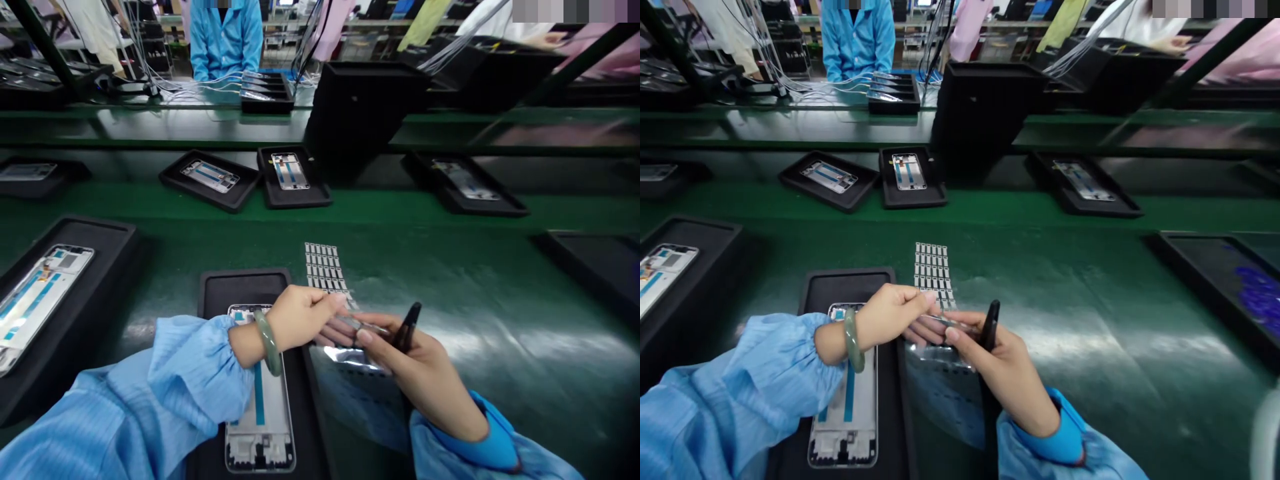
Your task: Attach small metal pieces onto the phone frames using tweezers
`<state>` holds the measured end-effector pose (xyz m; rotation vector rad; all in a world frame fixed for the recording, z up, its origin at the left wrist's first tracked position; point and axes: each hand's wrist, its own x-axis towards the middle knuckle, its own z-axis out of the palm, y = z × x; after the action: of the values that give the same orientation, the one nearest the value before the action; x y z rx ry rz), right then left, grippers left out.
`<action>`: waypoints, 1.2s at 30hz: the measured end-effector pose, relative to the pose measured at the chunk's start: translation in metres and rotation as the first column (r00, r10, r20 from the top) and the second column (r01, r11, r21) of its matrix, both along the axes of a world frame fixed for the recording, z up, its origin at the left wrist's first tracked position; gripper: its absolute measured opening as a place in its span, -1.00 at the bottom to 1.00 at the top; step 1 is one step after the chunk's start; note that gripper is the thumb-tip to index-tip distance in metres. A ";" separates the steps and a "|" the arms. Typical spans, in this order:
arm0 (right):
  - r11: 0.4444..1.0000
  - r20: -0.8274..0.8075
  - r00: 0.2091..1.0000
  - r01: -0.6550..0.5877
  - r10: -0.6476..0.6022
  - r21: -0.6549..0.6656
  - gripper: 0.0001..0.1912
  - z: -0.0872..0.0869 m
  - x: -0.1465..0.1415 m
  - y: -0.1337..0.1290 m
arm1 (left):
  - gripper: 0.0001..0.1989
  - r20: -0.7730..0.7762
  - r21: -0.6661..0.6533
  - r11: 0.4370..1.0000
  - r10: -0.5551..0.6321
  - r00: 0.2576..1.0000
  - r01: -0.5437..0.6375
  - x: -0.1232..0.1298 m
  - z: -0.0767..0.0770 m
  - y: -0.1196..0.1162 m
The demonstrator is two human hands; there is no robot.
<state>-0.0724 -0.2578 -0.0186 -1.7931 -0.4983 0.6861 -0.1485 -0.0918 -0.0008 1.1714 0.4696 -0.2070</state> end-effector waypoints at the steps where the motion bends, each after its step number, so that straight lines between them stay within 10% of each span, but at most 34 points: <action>1: 1.000 -0.006 1.000 0.016 -0.016 0.025 -0.59 0.001 0.000 0.001 | -0.66 0.017 0.003 1.000 -0.002 1.000 0.002 0.000 0.000 0.001; 10: 0.991 -0.083 0.997 0.012 0.000 0.133 -0.34 0.009 -0.007 0.007 | -0.40 0.244 0.435 0.900 -0.140 0.960 0.020 -0.011 -0.002 0.004; 22: 0.996 -0.033 0.998 0.047 -0.045 0.075 -0.55 -0.002 0.001 0.002 | -0.73 0.238 0.126 0.992 -0.035 0.971 0.005 -0.006 -0.005 -0.002; 36: 0.993 0.038 0.995 0.092 -0.095 0.068 -0.66 -0.006 0.001 -0.001 | -0.69 0.196 0.221 0.974 -0.096 0.976 0.052 -0.009 -0.005 -0.002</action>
<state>-0.0715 -0.2592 -0.0249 -1.7593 -0.4561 0.5625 -0.1577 -0.0939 -0.0059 1.4073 0.2702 -0.0994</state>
